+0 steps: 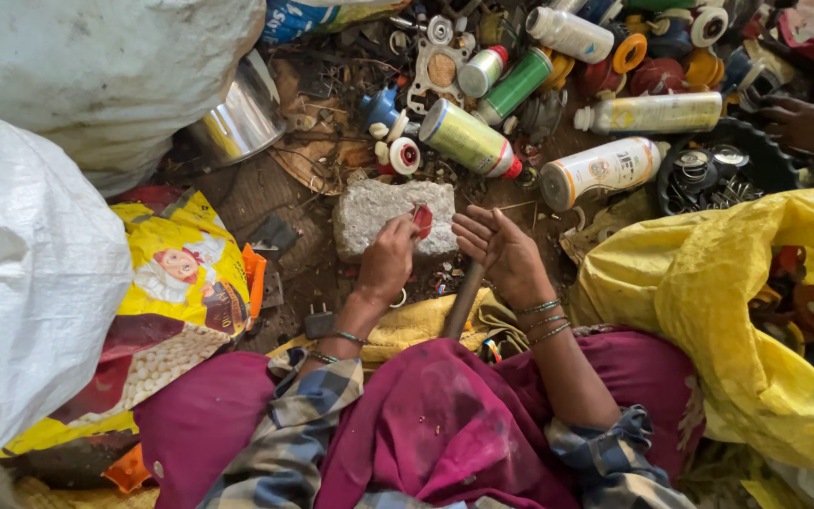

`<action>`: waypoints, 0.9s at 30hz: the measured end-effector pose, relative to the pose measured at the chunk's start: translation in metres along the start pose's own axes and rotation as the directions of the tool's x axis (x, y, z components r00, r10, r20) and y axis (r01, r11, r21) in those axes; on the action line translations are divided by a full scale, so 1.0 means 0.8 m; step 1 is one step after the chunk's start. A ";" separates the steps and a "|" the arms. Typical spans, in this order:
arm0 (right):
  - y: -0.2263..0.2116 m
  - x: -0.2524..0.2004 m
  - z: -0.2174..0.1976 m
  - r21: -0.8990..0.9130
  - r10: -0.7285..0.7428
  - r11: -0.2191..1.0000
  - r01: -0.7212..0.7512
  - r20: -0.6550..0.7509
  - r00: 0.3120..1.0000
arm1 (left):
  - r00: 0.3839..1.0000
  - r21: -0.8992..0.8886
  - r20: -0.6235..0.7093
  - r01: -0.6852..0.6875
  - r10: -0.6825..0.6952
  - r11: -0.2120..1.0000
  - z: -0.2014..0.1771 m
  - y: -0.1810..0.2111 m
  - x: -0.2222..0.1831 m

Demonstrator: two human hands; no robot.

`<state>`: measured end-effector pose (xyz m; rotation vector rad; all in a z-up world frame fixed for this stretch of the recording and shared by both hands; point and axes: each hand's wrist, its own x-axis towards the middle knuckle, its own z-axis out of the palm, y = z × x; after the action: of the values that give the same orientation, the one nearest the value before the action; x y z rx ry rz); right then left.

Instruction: The person sits on the ground and uses a hammer to break apart small plastic objects on a stone block. They handle several items including a white plastic cap, a red plastic piece, and a yellow plastic housing, striking each with the hammer to separate components.

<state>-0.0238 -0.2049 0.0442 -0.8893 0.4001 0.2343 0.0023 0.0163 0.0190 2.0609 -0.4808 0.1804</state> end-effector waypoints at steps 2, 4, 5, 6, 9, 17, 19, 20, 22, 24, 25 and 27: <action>0.003 0.000 -0.006 0.030 -0.009 1.000 0.009 -0.012 1.000 | 0.996 -0.015 -0.080 -0.045 0.044 0.999 0.000 0.000 -0.006; 0.005 0.001 -0.014 0.049 -0.007 0.999 0.009 -0.033 0.999 | 0.970 -0.013 -0.196 -0.151 0.145 0.989 -0.002 0.001 -0.011; 0.005 0.004 -0.018 0.051 -0.001 0.999 0.004 -0.047 0.999 | 0.954 0.003 -0.216 -0.213 0.208 0.977 -0.002 0.002 -0.012; 0.006 0.006 -0.021 0.054 0.005 0.999 -0.002 -0.060 0.998 | 0.934 0.022 -0.233 -0.274 0.271 0.962 -0.003 0.001 -0.011; 0.012 0.011 -0.025 0.027 0.001 1.000 0.001 -0.093 0.996 | 0.961 0.218 -0.028 -0.263 0.276 0.940 0.006 -0.004 -0.004; 0.010 -0.005 0.004 -0.218 -0.096 0.971 0.097 0.017 0.995 | 0.955 -0.169 -0.017 0.290 -0.297 0.942 0.025 -0.018 -0.008; 0.013 -0.009 0.017 -0.295 -0.113 0.946 0.134 0.086 0.990 | 0.924 -0.410 -0.016 0.342 -0.382 0.845 0.024 -0.018 -0.003; 0.015 -0.011 0.023 -0.305 -0.103 0.943 0.133 0.114 0.988 | 0.921 -0.515 0.029 0.348 -0.389 0.783 0.023 -0.016 -0.001; 0.021 -0.013 0.028 -0.261 -0.089 0.957 0.129 0.159 0.983 | 0.913 -0.698 0.122 0.358 -0.390 0.620 0.024 -0.011 0.000; 0.026 -0.013 0.027 -0.154 -0.088 0.981 0.119 0.195 0.977 | 0.967 -0.614 0.045 0.224 -0.250 0.757 0.023 -0.005 -0.001; 0.026 -0.011 0.025 -0.132 -0.090 0.984 0.118 0.203 0.975 | 0.985 -0.564 0.014 0.151 -0.173 0.812 0.022 -0.001 -0.002; 0.026 -0.006 0.018 -0.090 -0.096 0.989 0.118 0.218 0.971 | 0.984 -0.650 0.068 0.170 -0.167 0.741 0.019 0.008 -0.002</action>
<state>-0.0323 -0.1810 0.0397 -0.9723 0.1406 0.2498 -0.0024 0.0009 0.0157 1.3926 -0.2941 -0.1000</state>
